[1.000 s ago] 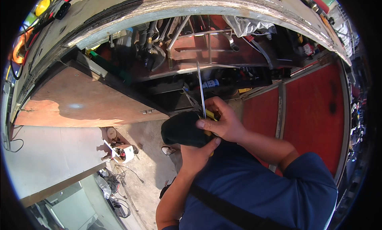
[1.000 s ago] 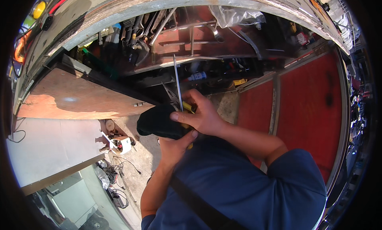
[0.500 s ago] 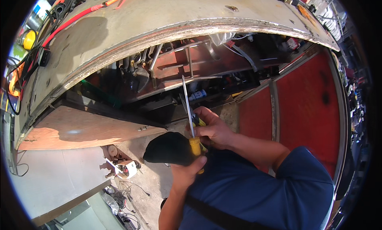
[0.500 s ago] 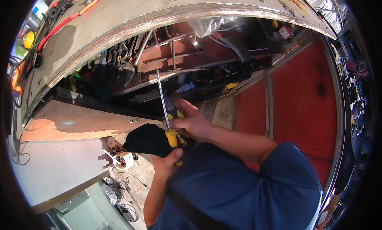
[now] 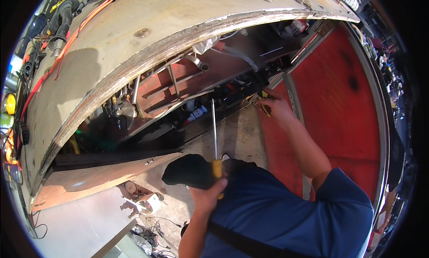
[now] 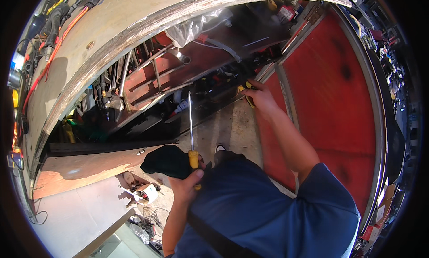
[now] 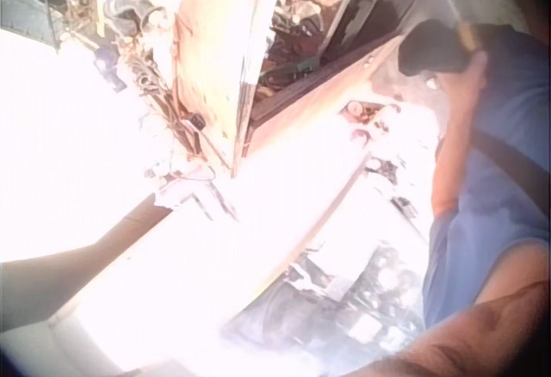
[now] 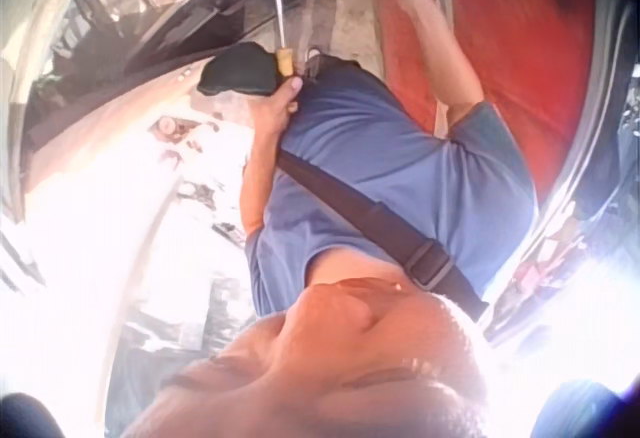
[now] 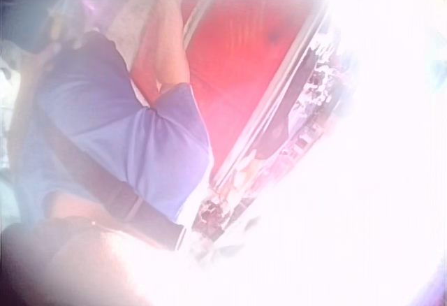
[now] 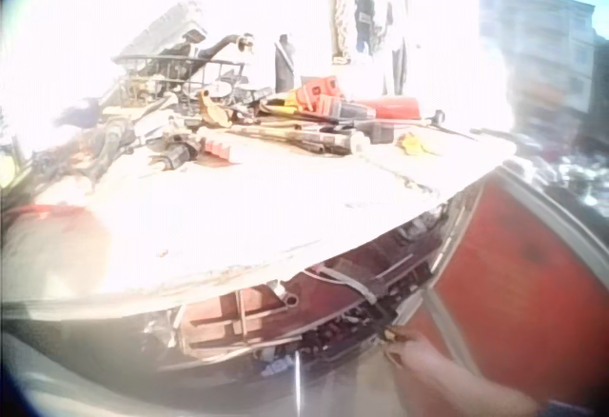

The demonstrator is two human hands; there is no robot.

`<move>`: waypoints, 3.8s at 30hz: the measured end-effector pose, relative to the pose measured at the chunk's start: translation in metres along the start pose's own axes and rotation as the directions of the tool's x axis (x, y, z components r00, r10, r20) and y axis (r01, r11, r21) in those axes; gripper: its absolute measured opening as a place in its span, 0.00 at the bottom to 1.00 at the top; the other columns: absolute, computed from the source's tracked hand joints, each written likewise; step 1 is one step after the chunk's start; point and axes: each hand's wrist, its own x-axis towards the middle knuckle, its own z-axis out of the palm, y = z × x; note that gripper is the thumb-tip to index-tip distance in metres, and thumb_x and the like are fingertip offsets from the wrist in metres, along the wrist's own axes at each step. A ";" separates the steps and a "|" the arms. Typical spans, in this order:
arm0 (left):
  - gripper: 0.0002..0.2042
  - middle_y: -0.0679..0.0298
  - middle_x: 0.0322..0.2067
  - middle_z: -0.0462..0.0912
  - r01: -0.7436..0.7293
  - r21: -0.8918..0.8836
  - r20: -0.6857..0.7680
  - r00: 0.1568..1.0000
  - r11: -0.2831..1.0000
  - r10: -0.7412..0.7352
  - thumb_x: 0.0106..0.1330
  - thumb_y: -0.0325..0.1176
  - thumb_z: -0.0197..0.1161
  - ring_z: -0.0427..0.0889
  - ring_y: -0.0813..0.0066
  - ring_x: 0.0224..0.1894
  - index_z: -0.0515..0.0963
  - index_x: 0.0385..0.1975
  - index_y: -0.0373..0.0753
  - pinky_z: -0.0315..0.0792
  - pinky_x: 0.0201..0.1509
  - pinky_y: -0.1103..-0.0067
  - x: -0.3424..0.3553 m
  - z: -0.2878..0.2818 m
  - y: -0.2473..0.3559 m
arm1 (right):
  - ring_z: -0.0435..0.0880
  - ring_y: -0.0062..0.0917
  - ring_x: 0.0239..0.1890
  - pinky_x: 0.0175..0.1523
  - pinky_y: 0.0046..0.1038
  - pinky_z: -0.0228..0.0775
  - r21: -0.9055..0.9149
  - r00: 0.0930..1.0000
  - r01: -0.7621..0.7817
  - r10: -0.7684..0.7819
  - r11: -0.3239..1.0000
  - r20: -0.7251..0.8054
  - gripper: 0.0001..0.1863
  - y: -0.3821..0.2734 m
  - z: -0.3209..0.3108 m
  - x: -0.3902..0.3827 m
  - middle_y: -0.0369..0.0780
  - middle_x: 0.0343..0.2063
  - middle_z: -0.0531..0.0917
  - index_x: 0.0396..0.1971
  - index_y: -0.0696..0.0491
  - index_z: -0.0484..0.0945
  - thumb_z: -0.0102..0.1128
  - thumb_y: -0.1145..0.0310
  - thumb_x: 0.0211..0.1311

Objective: The person uses pliers to strip and twist wires, then uses a screwdriver to tighten screws on the rear seat area of a scooter. The person walks around the workshop area, picks up a cardboard box, and places tools into a cabinet.

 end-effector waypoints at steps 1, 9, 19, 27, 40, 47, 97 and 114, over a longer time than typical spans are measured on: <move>0.21 0.59 0.40 0.87 -0.037 -0.020 -0.006 0.999 0.999 0.036 0.55 0.20 0.76 0.86 0.73 0.41 0.79 0.50 0.31 0.81 0.45 0.77 0.002 0.005 -0.002 | 0.84 0.26 0.37 0.44 0.28 0.74 -0.043 1.000 0.009 -0.009 0.999 -0.003 0.27 0.003 0.001 0.019 0.41 0.38 0.85 0.62 0.61 0.76 0.66 0.77 0.62; 0.24 0.58 0.44 0.86 0.017 0.029 -0.011 1.000 0.999 -0.017 0.56 0.20 0.75 0.86 0.69 0.45 0.78 0.54 0.30 0.79 0.52 0.74 0.008 0.022 -0.004 | 0.86 0.29 0.47 0.51 0.27 0.76 -0.657 0.797 0.468 -0.604 0.592 0.023 0.19 0.012 0.027 0.099 0.41 0.40 0.87 0.56 0.60 0.80 0.66 0.74 0.65; 0.18 0.64 0.39 0.85 -0.077 0.398 -0.021 0.995 0.914 0.093 0.64 0.28 0.75 0.84 0.77 0.40 0.79 0.51 0.33 0.79 0.45 0.78 0.032 0.034 -0.013 | 0.82 0.15 0.36 0.36 0.22 0.76 0.007 0.775 -0.101 0.074 0.995 0.628 0.12 0.028 0.082 -0.132 0.33 0.34 0.81 0.40 0.54 0.73 0.64 0.62 0.75; 0.21 0.60 0.49 0.85 -0.217 0.414 0.131 0.975 0.884 0.179 0.65 0.23 0.72 0.84 0.72 0.50 0.76 0.56 0.34 0.78 0.59 0.74 0.044 0.028 -0.021 | 0.78 0.18 0.39 0.44 0.24 0.70 -0.141 0.953 -0.016 0.058 0.990 0.297 0.14 0.043 0.031 -0.118 0.36 0.34 0.81 0.45 0.59 0.77 0.63 0.62 0.71; 0.26 0.55 0.55 0.82 -0.058 -0.217 0.055 0.996 0.974 0.072 0.62 0.20 0.65 0.84 0.61 0.54 0.71 0.62 0.33 0.77 0.63 0.66 0.032 0.021 -0.023 | 0.87 0.31 0.43 0.51 0.33 0.77 -0.347 0.885 0.458 -0.455 0.818 0.097 0.25 0.018 0.049 0.096 0.46 0.41 0.88 0.52 0.60 0.81 0.75 0.68 0.55; 0.12 0.49 0.43 0.87 -0.016 0.570 -0.150 0.981 0.821 0.122 0.66 0.26 0.65 0.87 0.47 0.46 0.81 0.49 0.33 0.79 0.53 0.64 0.015 0.007 -0.026 | 0.81 0.48 0.57 0.60 0.41 0.76 -0.657 0.651 0.595 -0.757 0.462 0.058 0.26 0.047 0.069 0.072 0.51 0.55 0.81 0.56 0.56 0.78 0.73 0.72 0.57; 0.14 0.67 0.41 0.82 -0.729 0.681 -0.696 -0.617 -0.064 -0.368 0.69 0.31 0.71 0.82 0.79 0.42 0.76 0.50 0.39 0.78 0.46 0.77 -0.686 -0.131 -0.291 | 0.86 0.21 0.38 0.48 0.24 0.78 -0.125 -0.823 0.568 0.560 0.814 -0.097 0.11 0.353 0.353 -0.932 0.39 0.37 0.87 0.48 0.61 0.80 0.64 0.71 0.70; 0.28 0.51 0.57 0.73 -0.615 0.314 -0.450 -0.768 0.723 -0.457 0.69 0.38 0.69 0.74 0.64 0.60 0.67 0.62 0.31 0.72 0.63 0.64 -0.988 -0.052 -0.488 | 0.84 0.26 0.51 0.58 0.30 0.78 -0.191 -0.384 0.917 0.637 0.351 -0.668 0.25 0.493 0.077 -1.261 0.40 0.53 0.82 0.63 0.59 0.71 0.54 0.77 0.66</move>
